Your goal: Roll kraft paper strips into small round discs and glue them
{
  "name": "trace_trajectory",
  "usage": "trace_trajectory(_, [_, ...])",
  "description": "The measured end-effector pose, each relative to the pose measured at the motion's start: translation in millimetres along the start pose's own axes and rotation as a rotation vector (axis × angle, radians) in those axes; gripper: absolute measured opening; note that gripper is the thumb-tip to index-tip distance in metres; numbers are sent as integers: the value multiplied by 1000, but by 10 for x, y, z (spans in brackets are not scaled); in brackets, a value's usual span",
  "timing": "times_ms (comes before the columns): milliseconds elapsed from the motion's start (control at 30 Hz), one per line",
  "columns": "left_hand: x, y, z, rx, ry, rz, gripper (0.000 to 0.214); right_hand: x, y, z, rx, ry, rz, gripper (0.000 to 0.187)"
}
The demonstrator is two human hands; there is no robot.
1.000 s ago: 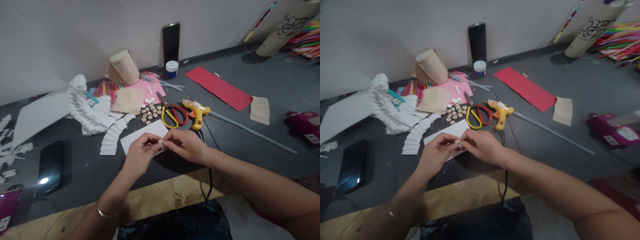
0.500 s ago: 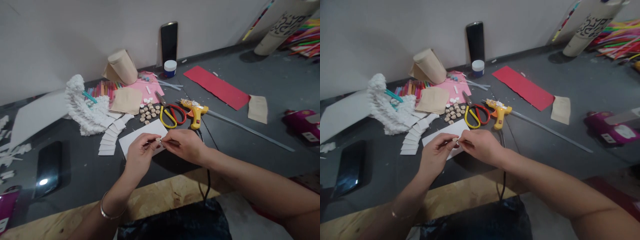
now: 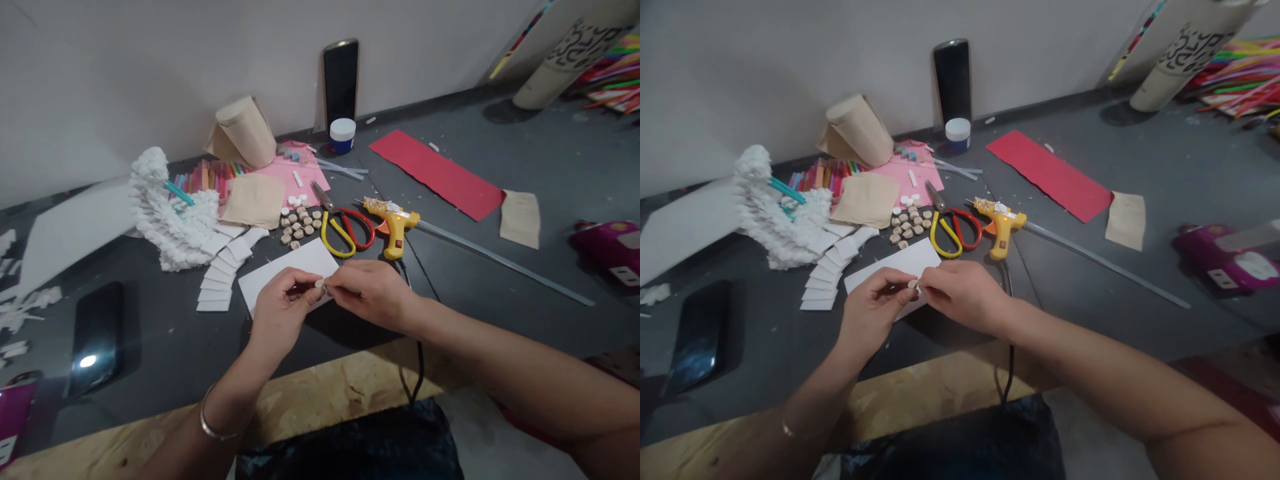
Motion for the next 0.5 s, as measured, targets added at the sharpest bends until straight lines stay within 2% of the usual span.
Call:
trace_trajectory(200, [-18, -104, 11, -106, -6, -90, 19, 31, -5, -35, 108, 3, 45, 12])
trace_trajectory(300, [-5, -10, 2, -37, -6, 7, 23, 35, 10, -30, 150, -11, 89, 11])
trace_trajectory(367, [0, 67, -4, 22, 6, 82, 18, 23, 47, -11, 160, -19, 138, 10])
trace_trajectory(500, [-4, 89, -8, 44, 36, 92, 12, -23, 181, 19, 173, -13, 283, 7])
Point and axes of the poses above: each hand's wrist, its own x-axis towards the middle knuckle, its own z-axis out of the palm, y = z × x, the point moved 9 cm from there along x, towards the middle knuckle, and after that the axes turned 4 degrees about y, right-handed, at the moved point
